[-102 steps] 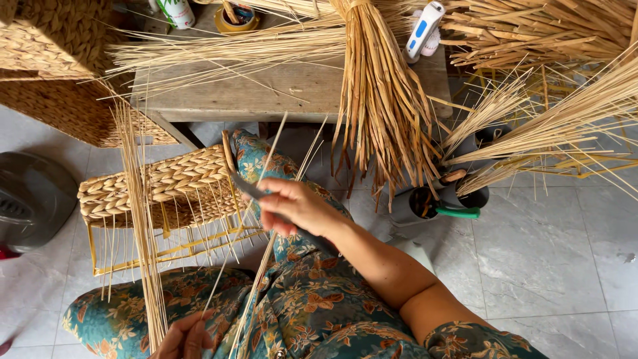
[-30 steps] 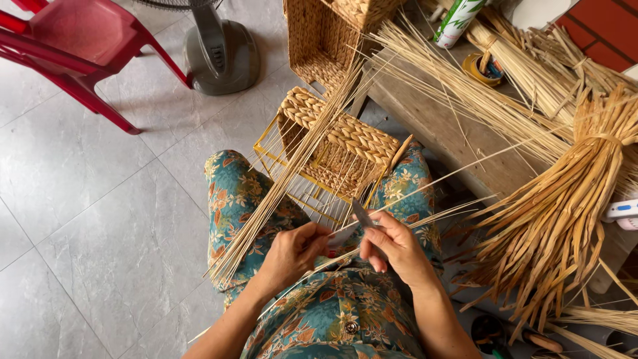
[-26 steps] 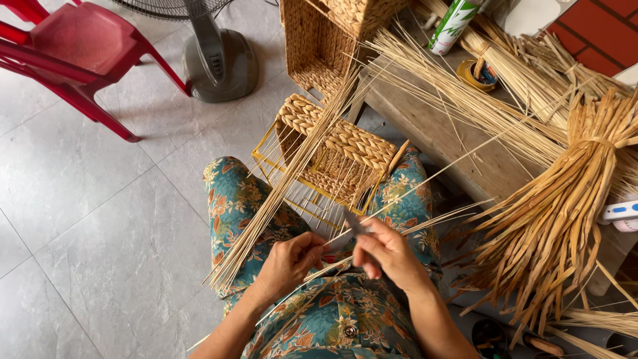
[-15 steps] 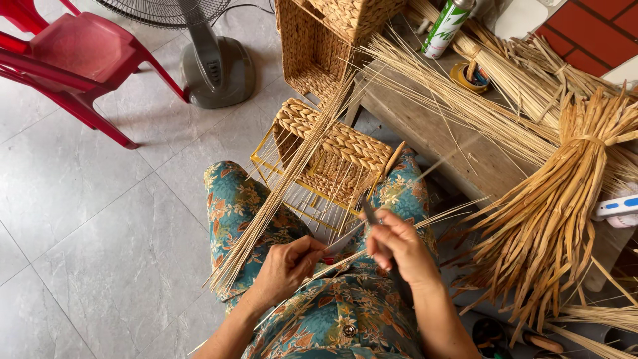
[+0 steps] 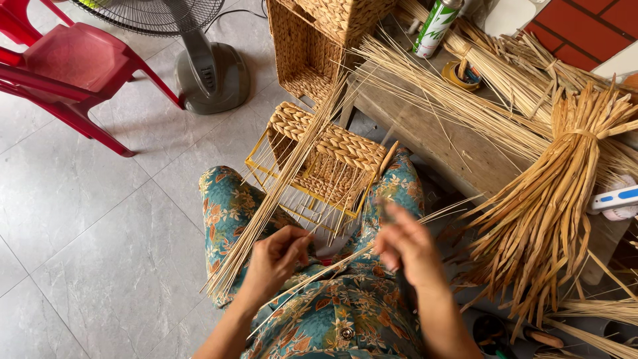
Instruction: The person weaves a basket by hand, interlacing thin dried plant strips through a yellow metal frame. They use a small metal tool to press and tighten the weave as they work.
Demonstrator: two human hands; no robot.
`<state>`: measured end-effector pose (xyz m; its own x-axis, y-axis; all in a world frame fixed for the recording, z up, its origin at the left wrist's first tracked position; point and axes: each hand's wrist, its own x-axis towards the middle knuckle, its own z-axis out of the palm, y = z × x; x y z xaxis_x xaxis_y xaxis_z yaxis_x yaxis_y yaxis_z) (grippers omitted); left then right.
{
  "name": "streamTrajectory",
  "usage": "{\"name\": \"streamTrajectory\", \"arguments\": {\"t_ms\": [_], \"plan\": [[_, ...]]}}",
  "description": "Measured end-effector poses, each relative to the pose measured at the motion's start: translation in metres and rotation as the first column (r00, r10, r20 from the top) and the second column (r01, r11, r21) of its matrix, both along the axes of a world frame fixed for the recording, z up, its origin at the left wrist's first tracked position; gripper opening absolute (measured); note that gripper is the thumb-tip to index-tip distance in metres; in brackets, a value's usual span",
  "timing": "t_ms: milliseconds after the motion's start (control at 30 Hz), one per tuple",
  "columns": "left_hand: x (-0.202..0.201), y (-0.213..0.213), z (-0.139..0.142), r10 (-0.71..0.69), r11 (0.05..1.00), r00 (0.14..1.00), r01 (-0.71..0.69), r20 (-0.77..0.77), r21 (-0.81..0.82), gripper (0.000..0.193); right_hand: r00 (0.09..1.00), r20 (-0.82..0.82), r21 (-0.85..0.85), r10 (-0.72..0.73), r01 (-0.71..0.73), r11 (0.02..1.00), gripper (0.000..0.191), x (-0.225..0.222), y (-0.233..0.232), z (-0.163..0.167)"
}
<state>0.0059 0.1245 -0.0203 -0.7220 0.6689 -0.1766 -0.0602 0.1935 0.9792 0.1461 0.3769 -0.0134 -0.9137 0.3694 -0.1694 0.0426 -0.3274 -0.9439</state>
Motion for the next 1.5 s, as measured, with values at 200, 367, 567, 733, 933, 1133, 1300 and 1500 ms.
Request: {"name": "streamTrajectory", "arguments": {"t_ms": [200,367,567,733,933,1133,1300,1500], "plan": [[0.017,0.034,0.021,-0.071,0.997,0.995,0.074,-0.068,0.031,0.016,0.940,0.020,0.076,0.340,-0.341,0.937,0.043,-0.015,-0.042,0.001],[0.010,0.029,0.029,-0.078,0.983,0.996,0.084,0.040,-0.162,0.018,0.963,0.057,0.081,0.264,-0.268,0.960,0.040,-0.016,-0.033,-0.006],[0.009,0.015,0.021,-0.082,0.990,0.990,0.068,-0.114,-0.121,0.018,0.982,0.002,0.095,0.189,-0.188,0.978,0.020,-0.027,-0.017,-0.029],[0.004,-0.004,0.017,-0.126,0.974,0.983,0.097,-0.136,-0.206,0.018,0.998,-0.012,-0.008,-0.069,0.069,0.998,0.024,-0.021,0.019,-0.027],[-0.001,-0.021,0.015,-0.145,0.952,0.985,0.113,-0.096,-0.285,0.019,0.932,-0.109,-0.003,-0.347,0.349,0.937,0.039,-0.003,0.050,-0.008],[0.001,-0.002,0.015,-0.081,0.991,0.993,0.071,-0.081,-0.115,0.019,0.998,0.055,0.102,-0.040,0.034,0.994,0.056,-0.003,0.007,0.001],[0.007,0.025,0.019,-0.123,0.991,0.992,0.121,-0.036,-0.048,0.018,0.905,-0.025,-0.077,0.424,-0.425,0.902,0.050,-0.022,-0.037,-0.005],[0.004,0.024,0.022,-0.098,0.994,0.988,0.092,-0.118,-0.052,0.015,0.937,0.013,-0.057,0.349,-0.348,0.936,0.041,-0.024,-0.031,-0.019]]}}
